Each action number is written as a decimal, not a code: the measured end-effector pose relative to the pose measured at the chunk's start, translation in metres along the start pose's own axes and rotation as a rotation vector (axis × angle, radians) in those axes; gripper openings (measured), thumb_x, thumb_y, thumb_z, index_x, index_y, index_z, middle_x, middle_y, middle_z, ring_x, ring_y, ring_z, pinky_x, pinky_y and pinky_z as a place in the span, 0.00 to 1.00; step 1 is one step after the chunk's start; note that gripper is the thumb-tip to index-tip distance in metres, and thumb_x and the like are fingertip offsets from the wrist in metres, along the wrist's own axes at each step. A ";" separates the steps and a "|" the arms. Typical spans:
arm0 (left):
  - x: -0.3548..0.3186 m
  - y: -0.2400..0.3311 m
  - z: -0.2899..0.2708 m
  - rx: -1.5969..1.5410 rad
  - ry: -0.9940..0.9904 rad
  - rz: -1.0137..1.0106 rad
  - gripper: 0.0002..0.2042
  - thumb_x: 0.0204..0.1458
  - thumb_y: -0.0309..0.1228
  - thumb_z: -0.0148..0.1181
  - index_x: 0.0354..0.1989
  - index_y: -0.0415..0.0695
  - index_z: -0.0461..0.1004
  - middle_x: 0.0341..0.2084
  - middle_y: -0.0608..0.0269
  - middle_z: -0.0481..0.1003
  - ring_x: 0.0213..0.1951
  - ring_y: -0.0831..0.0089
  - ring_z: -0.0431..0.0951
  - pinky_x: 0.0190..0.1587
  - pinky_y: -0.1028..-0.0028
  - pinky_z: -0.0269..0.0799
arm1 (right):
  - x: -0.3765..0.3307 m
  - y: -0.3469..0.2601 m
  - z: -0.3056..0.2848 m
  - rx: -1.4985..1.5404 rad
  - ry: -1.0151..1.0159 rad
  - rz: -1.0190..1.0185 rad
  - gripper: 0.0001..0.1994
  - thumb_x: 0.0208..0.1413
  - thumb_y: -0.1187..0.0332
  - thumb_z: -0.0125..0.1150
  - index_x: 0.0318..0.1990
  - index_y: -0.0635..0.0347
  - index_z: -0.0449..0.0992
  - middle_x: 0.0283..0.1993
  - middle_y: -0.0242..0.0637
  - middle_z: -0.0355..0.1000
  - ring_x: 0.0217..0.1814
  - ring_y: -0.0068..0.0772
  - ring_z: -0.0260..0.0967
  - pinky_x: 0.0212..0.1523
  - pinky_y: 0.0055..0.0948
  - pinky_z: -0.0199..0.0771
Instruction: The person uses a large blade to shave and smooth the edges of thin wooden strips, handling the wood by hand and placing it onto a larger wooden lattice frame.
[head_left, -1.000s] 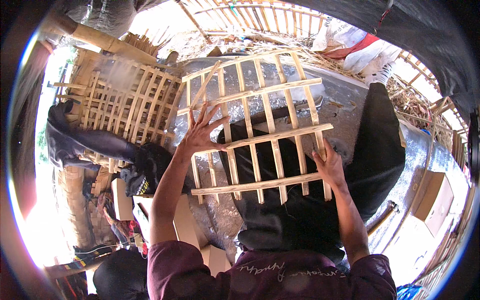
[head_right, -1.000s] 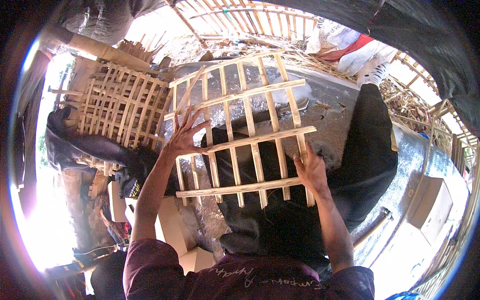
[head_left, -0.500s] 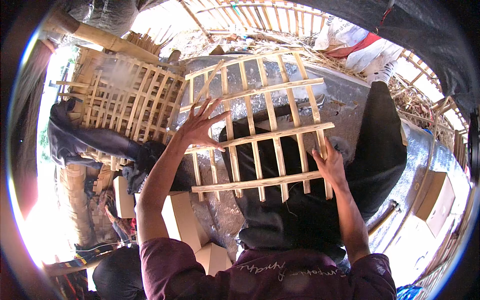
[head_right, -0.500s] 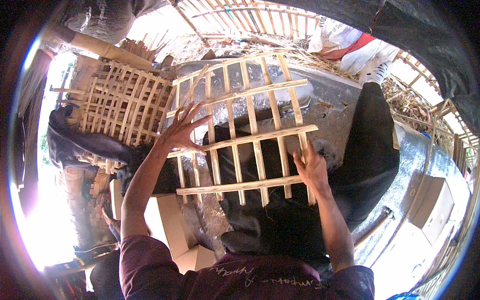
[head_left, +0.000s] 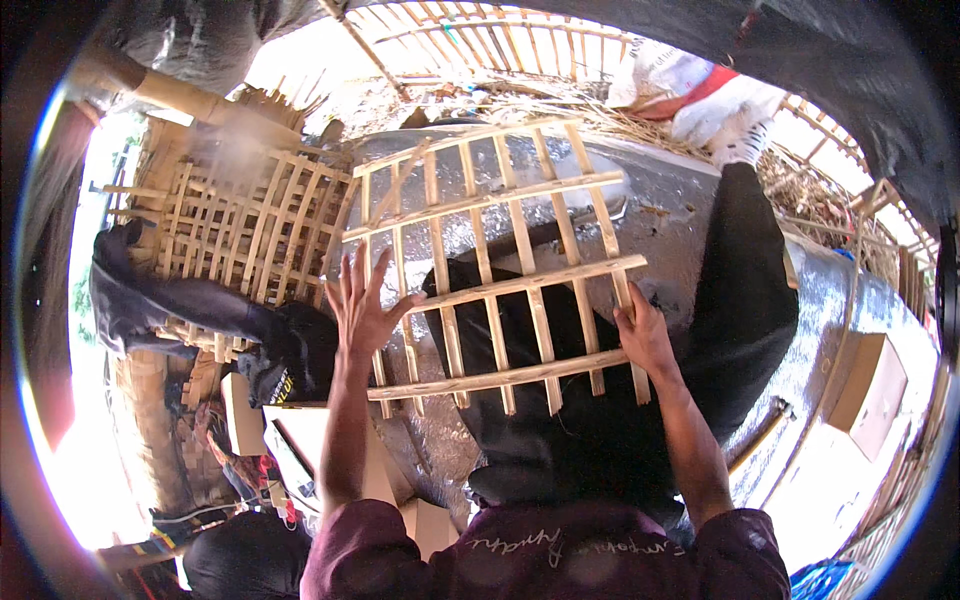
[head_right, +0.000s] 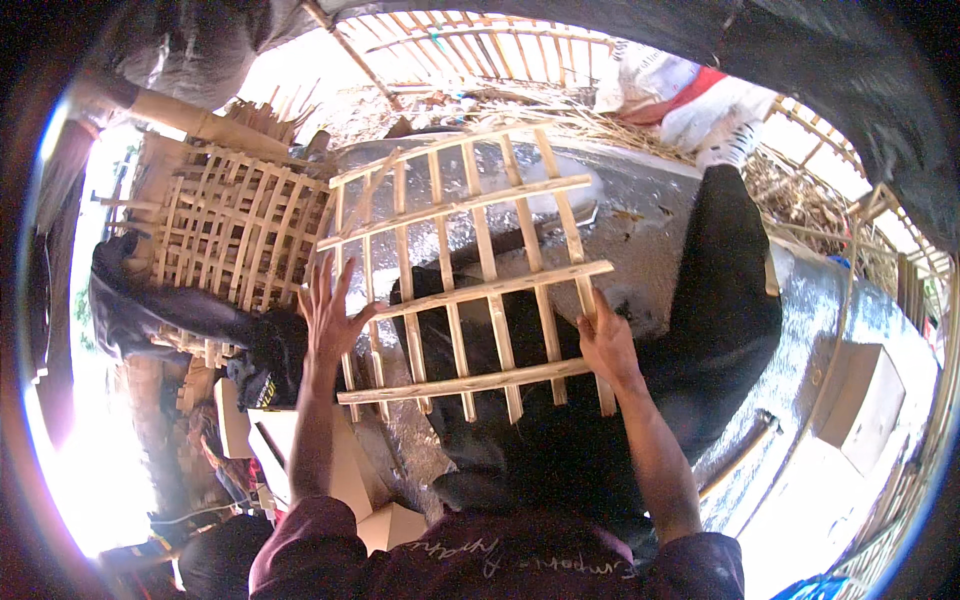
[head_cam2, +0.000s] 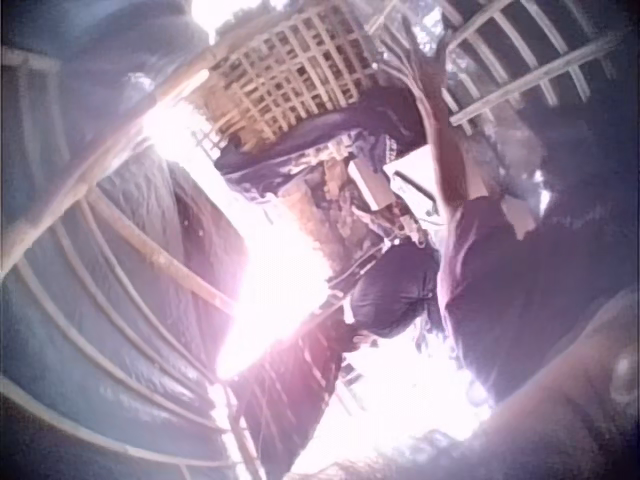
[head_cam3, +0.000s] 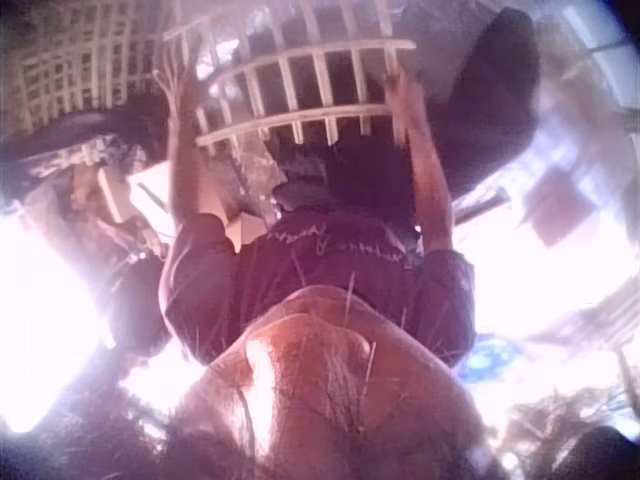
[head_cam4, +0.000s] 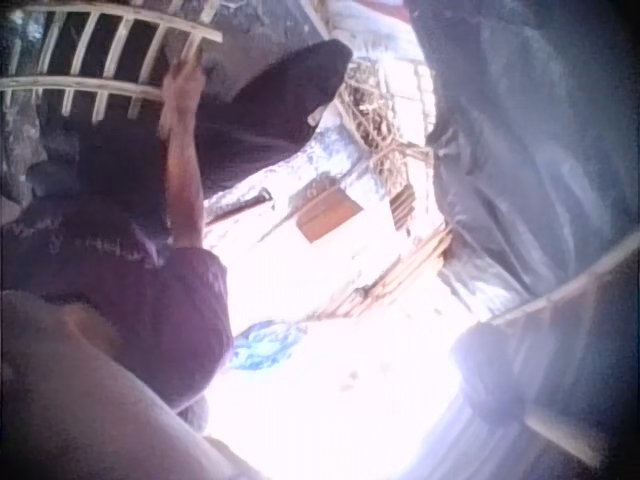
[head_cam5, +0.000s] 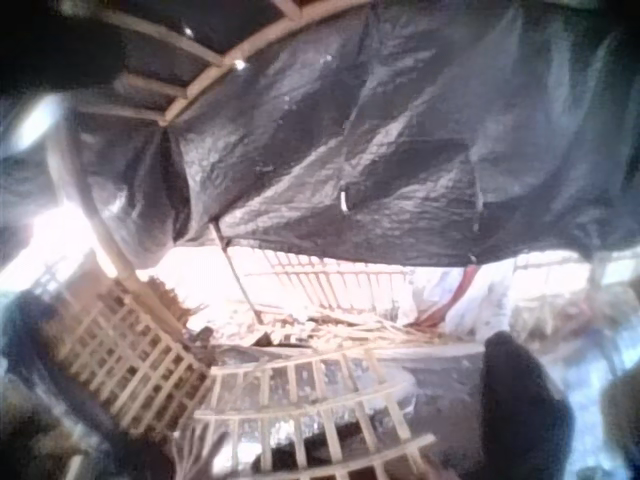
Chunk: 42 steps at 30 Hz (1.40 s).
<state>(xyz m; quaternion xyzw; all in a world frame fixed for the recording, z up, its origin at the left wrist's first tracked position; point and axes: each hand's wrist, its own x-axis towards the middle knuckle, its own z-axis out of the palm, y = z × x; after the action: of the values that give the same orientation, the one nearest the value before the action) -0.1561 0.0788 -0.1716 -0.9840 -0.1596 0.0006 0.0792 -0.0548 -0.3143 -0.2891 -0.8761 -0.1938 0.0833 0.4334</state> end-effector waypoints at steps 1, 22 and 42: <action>-0.020 -0.008 0.012 -0.021 0.155 -0.083 0.42 0.43 0.58 0.62 0.67 0.58 0.54 0.67 0.52 0.46 0.68 0.48 0.44 0.62 0.38 0.42 | 0.002 0.000 -0.001 0.007 -0.005 -0.026 0.25 0.55 0.70 0.57 0.58 0.67 0.58 0.30 0.55 0.72 0.32 0.59 0.72 0.31 0.47 0.72; -0.010 -0.004 0.038 -1.315 0.329 -0.579 0.24 0.55 0.29 0.59 0.57 0.45 0.57 0.47 0.58 0.64 0.40 0.72 0.68 0.35 0.73 0.65 | 0.074 -0.025 -0.018 -0.075 -0.067 0.256 0.30 0.56 0.52 0.56 0.59 0.62 0.58 0.44 0.52 0.73 0.42 0.46 0.75 0.44 0.38 0.78; -0.049 -0.083 0.114 -1.159 0.458 -0.460 0.16 0.52 0.30 0.61 0.44 0.39 0.64 0.33 0.57 0.69 0.33 0.69 0.67 0.34 0.69 0.68 | 0.021 0.027 -0.214 -0.598 0.715 0.050 0.12 0.49 0.67 0.61 0.42 0.56 0.73 0.41 0.40 0.71 0.43 0.48 0.67 0.47 0.42 0.67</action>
<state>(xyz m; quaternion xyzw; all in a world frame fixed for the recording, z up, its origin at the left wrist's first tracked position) -0.2320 0.1585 -0.2720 -0.7835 -0.3190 -0.3116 -0.4328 0.0392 -0.4759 -0.1792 -0.9408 -0.0264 -0.2728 0.1993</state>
